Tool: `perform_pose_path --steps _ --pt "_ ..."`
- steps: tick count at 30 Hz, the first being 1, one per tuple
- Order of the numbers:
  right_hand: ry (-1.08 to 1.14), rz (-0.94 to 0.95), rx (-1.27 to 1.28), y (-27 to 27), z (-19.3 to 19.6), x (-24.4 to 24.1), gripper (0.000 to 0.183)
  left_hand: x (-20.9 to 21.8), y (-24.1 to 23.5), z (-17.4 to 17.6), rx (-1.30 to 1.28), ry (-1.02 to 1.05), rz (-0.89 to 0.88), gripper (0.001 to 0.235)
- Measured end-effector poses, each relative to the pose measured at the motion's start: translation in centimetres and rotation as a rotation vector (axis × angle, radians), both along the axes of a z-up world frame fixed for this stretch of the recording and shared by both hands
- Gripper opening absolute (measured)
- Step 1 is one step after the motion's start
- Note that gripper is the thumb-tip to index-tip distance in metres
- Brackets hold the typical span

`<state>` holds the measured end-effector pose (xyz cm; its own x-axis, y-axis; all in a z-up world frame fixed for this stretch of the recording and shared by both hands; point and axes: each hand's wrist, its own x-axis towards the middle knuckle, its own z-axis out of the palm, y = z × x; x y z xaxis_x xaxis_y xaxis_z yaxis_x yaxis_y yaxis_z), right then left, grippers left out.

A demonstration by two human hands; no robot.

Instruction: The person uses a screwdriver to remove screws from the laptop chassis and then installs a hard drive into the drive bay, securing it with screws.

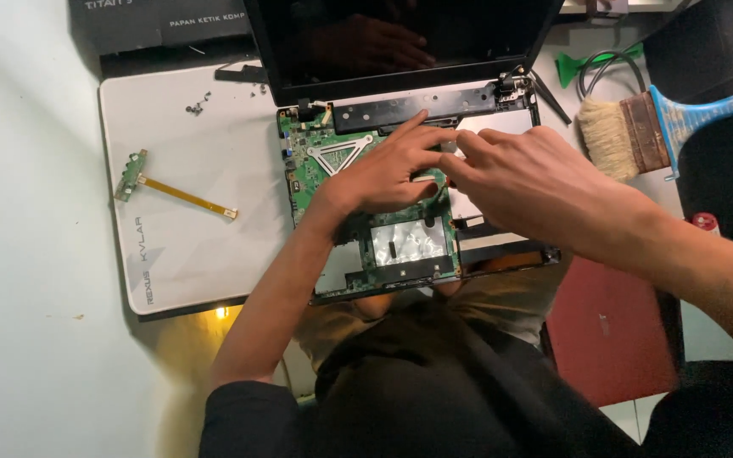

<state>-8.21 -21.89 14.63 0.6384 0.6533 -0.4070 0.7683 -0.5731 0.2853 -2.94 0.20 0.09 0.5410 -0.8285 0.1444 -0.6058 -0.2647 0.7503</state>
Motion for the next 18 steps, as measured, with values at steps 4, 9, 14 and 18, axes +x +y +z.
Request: perform_pose_path --steps 4,9,14,18 --pt "-0.024 -0.045 -0.005 0.5 -1.0 1.4 0.037 0.1 0.0 -0.4 0.031 0.057 0.070 0.064" --pt "0.071 -0.287 -0.021 2.1 1.9 1.8 0.052 1.0 0.0 -3.0 -0.232 -0.149 0.192 0.046" --pt "-0.018 -0.096 0.016 0.4 0.4 1.3 0.037 0.9 0.8 -1.7 -0.051 -0.387 0.291 0.029" --pt "-0.031 -0.202 -0.057 0.6 -1.3 1.8 0.066 0.6 0.7 -0.7 -0.039 -0.390 0.190 0.025"
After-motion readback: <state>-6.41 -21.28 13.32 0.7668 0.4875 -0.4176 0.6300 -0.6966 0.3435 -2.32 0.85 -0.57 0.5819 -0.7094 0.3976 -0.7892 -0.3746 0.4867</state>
